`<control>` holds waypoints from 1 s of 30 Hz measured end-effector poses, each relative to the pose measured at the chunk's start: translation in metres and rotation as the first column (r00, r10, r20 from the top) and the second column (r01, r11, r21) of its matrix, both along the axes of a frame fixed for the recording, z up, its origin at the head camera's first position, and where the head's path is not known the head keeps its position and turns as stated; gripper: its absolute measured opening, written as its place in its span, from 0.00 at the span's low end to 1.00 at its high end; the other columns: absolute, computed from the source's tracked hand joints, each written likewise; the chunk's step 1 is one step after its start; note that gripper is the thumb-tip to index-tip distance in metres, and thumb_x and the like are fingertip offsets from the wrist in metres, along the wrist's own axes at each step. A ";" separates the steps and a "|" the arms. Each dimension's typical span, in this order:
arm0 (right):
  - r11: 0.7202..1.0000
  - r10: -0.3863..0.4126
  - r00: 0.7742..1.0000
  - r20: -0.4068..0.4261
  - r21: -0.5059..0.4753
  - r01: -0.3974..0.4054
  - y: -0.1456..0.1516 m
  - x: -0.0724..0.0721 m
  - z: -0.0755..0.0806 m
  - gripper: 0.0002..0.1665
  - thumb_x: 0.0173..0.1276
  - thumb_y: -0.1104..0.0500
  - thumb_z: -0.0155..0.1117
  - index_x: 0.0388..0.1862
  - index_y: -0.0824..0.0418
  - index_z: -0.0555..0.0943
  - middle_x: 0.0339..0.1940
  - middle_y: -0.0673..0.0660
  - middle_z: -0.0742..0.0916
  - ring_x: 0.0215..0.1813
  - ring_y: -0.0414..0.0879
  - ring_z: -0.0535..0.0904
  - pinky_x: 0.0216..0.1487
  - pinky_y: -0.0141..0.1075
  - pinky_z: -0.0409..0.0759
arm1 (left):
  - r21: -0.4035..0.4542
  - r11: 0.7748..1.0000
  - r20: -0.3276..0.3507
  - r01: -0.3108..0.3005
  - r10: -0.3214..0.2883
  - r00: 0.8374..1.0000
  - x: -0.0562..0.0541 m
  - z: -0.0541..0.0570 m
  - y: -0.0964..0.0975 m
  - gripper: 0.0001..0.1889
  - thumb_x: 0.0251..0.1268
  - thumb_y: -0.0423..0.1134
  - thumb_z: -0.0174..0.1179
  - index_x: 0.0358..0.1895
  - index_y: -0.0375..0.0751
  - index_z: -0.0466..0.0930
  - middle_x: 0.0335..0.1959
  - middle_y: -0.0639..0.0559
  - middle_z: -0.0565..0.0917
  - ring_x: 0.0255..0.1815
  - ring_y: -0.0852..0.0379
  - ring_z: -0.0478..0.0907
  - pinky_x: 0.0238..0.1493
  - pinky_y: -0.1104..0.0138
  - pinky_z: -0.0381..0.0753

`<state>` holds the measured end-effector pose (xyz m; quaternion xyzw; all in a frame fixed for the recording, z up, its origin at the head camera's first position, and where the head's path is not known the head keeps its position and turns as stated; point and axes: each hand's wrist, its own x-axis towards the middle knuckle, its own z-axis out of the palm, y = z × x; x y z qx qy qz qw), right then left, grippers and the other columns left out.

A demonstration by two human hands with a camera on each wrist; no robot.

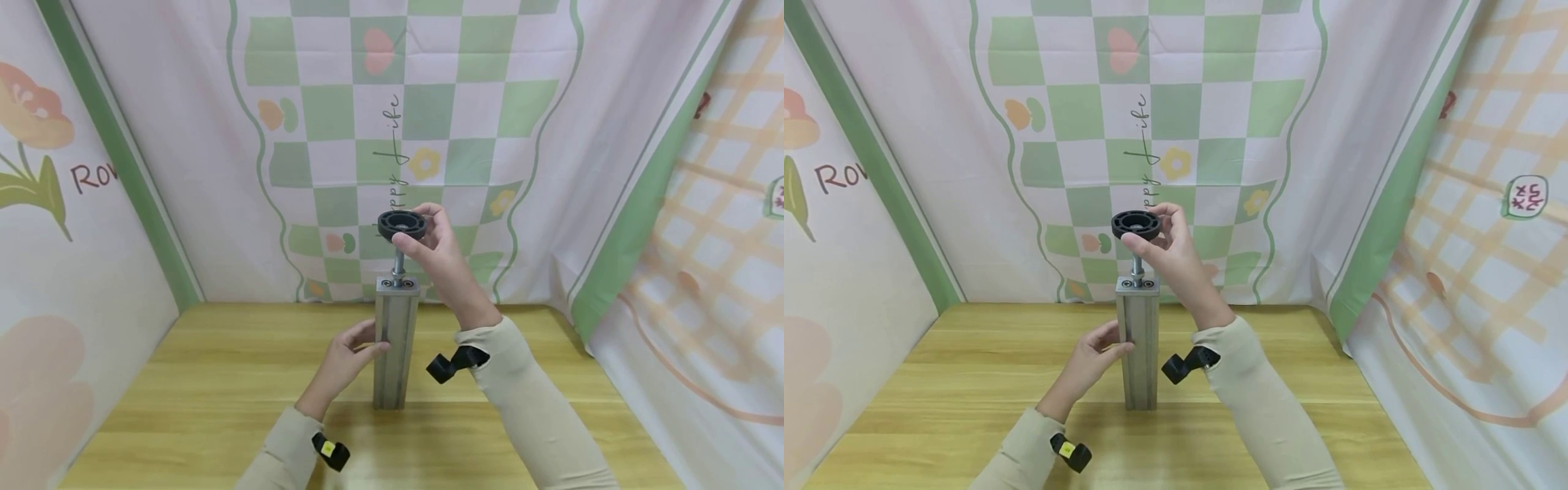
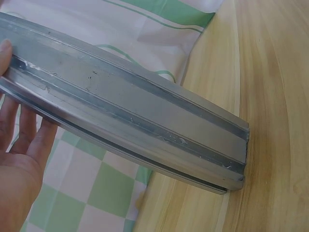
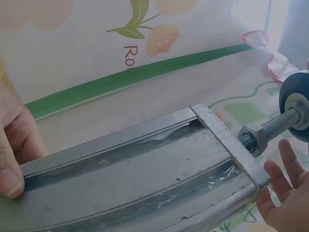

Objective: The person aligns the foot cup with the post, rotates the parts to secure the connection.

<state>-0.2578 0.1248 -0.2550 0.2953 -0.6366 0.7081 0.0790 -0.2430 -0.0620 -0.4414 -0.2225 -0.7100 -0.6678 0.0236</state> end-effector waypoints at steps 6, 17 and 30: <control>0.999 0.001 1.000 -0.029 0.042 0.000 0.001 -0.001 -0.001 0.51 0.59 0.29 0.70 0.66 0.57 0.60 0.62 0.62 0.75 0.61 0.51 0.75 0.65 0.44 0.71 | -0.004 1.000 0.002 0.000 0.000 1.000 0.000 0.000 0.000 0.25 0.65 0.47 0.69 0.64 0.48 0.78 0.50 0.50 0.85 0.53 0.52 0.81 0.58 0.61 0.80; 0.971 0.238 0.971 -0.031 0.030 -0.237 0.003 -0.006 -0.002 0.41 0.76 0.43 0.41 0.79 0.66 0.54 0.74 0.65 0.67 0.73 0.56 0.64 0.72 0.61 0.52 | -0.011 1.000 0.011 -0.011 0.011 1.000 -0.001 -0.001 0.000 0.24 0.65 0.44 0.69 0.63 0.47 0.79 0.49 0.50 0.85 0.53 0.52 0.81 0.59 0.59 0.79; 0.977 0.213 0.977 -0.029 0.026 -0.213 0.003 -0.007 -0.002 0.41 0.72 0.48 0.46 0.78 0.68 0.55 0.69 0.65 0.70 0.71 0.55 0.67 0.73 0.57 0.56 | -0.004 1.000 0.010 -0.006 0.006 1.000 -0.001 -0.001 0.000 0.24 0.65 0.43 0.69 0.64 0.47 0.79 0.50 0.49 0.85 0.54 0.52 0.81 0.59 0.60 0.79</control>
